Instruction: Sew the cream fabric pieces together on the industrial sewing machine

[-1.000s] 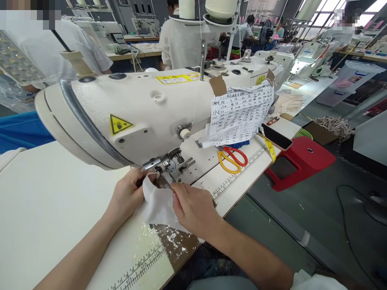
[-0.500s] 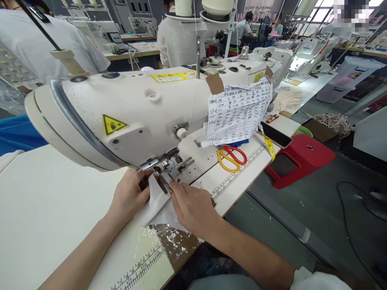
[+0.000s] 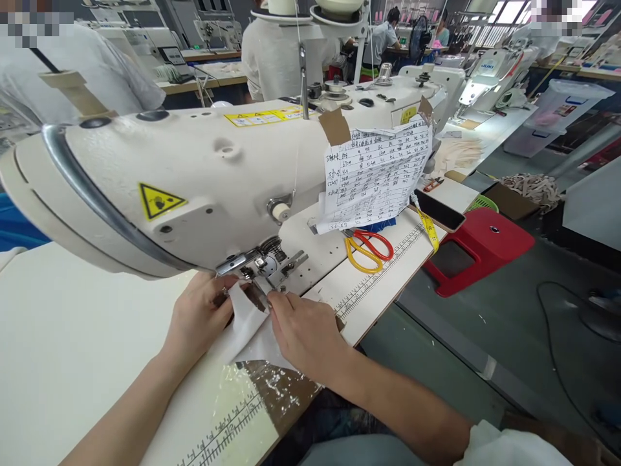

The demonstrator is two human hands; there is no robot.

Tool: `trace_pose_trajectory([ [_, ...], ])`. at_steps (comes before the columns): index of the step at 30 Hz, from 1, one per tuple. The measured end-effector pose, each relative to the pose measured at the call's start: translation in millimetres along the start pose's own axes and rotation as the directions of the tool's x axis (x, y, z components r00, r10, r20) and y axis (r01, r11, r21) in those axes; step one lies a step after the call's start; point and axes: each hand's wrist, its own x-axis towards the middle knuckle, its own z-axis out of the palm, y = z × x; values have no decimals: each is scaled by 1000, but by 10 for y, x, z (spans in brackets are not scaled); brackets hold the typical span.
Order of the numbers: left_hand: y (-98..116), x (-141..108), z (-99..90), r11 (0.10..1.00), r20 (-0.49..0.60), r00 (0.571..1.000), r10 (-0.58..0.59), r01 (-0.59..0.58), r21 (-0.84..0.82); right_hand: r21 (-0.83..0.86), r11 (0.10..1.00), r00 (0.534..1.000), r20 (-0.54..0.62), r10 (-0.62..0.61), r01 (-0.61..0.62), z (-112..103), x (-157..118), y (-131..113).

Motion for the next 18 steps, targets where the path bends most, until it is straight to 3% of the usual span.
trace_pose_trajectory([
  [5, 17, -4, -41, 943, 46, 951, 306, -310, 126, -20, 1000, 999, -41, -1, 0, -7, -91, -17],
  [8, 61, -2, -123, 904, 103, 907, 408, -417, 94, 117, 993, 998, -47, 39, -33, -88, -346, -15],
  [12, 178, -59, -175, 883, 143, 894, 425, -444, 153, 391, 920, 999, -17, 42, -32, -195, -802, 6],
  [18, 434, -225, -5, 909, 96, 961, 261, -278, 311, 417, 909, 1000, 12, -9, 3, -256, -1093, 107],
])
